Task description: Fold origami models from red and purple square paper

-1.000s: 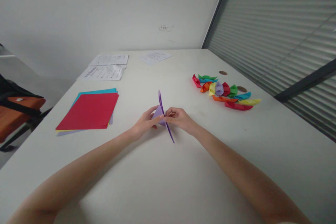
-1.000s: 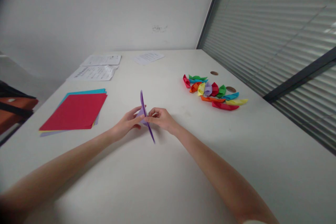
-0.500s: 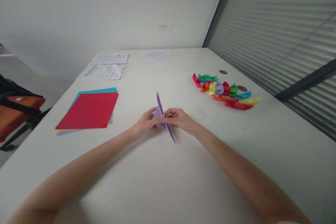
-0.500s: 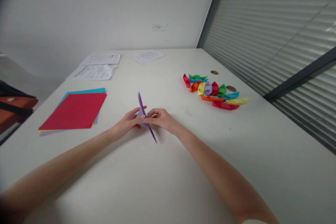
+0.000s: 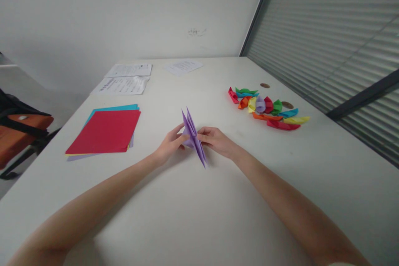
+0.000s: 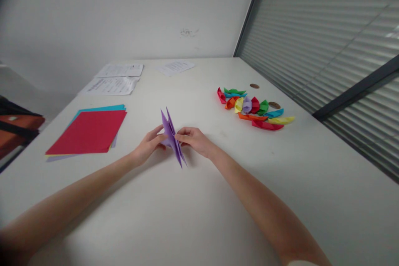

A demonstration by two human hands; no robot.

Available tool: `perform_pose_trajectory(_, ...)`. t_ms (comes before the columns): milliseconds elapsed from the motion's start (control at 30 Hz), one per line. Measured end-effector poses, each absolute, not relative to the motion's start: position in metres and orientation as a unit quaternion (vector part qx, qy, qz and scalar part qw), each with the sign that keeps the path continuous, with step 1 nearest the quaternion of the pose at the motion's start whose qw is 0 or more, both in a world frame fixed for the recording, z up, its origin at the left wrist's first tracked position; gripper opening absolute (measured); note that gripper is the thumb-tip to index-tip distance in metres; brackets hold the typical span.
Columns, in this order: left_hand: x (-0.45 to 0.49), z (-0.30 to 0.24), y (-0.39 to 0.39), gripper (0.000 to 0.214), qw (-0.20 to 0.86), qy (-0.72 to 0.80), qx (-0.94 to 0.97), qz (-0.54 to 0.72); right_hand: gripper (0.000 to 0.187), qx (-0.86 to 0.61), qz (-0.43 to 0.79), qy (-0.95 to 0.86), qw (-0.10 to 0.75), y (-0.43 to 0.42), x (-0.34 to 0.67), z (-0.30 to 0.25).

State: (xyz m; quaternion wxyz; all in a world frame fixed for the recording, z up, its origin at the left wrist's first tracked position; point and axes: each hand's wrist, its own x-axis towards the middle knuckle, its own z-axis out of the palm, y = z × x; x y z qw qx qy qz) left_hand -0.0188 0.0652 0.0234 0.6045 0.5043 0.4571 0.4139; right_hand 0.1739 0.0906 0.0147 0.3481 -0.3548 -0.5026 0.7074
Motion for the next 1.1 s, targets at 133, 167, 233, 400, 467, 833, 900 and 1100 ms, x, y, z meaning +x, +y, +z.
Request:
perform_pose_trajectory(133, -0.019, 0.021, 0.066, 0.051, 0.566, 0.446, 0.538, 0.437, 0.032, -0.358, 0.709, -0.499, 0.346, 0.091, 0.173, 0.014)
perform_pose_trajectory(167, -0.018, 0.021, 0.066, 0.046, 0.561, 0.441, 0.545, 0.439, 0.032, -0.360, 0.710, -0.498, 0.344, 0.090, 0.172, 0.014)
perform_pose_trajectory(233, -0.017, 0.019, 0.067, 0.040, 0.555, 0.426, 0.560, 0.444, 0.031, -0.362, 0.709, -0.500, 0.340, 0.089, 0.171, 0.016)
perform_pose_trajectory(400, -0.017, 0.015, 0.068, 0.038, 0.530, 0.435, 0.573, 0.449, 0.021, -0.378, 0.715, -0.489, 0.327, 0.086, 0.169, 0.024)
perform_pose_trajectory(467, -0.018, 0.014, 0.068, 0.038, 0.522, 0.452, 0.569, 0.446, 0.018, -0.399, 0.710, -0.477, 0.330, 0.085, 0.168, 0.027)
perform_pose_trajectory(833, -0.019, 0.016, 0.065, 0.027, 0.482, 0.499, 0.577, 0.430, 0.008, -0.482, 0.492, -0.637, 0.346, 0.078, 0.160, 0.027)
perform_pose_trajectory(900, -0.019, 0.016, 0.066, 0.024, 0.484, 0.510, 0.571, 0.424, 0.004, -0.481, 0.472, -0.657, 0.338, 0.078, 0.161, 0.023)
perform_pose_trajectory(1100, -0.022, 0.014, 0.067, 0.035, 0.579, 0.489, 0.496, 0.423, 0.017, -0.461, 0.541, -0.616, 0.340, 0.087, 0.166, 0.011)
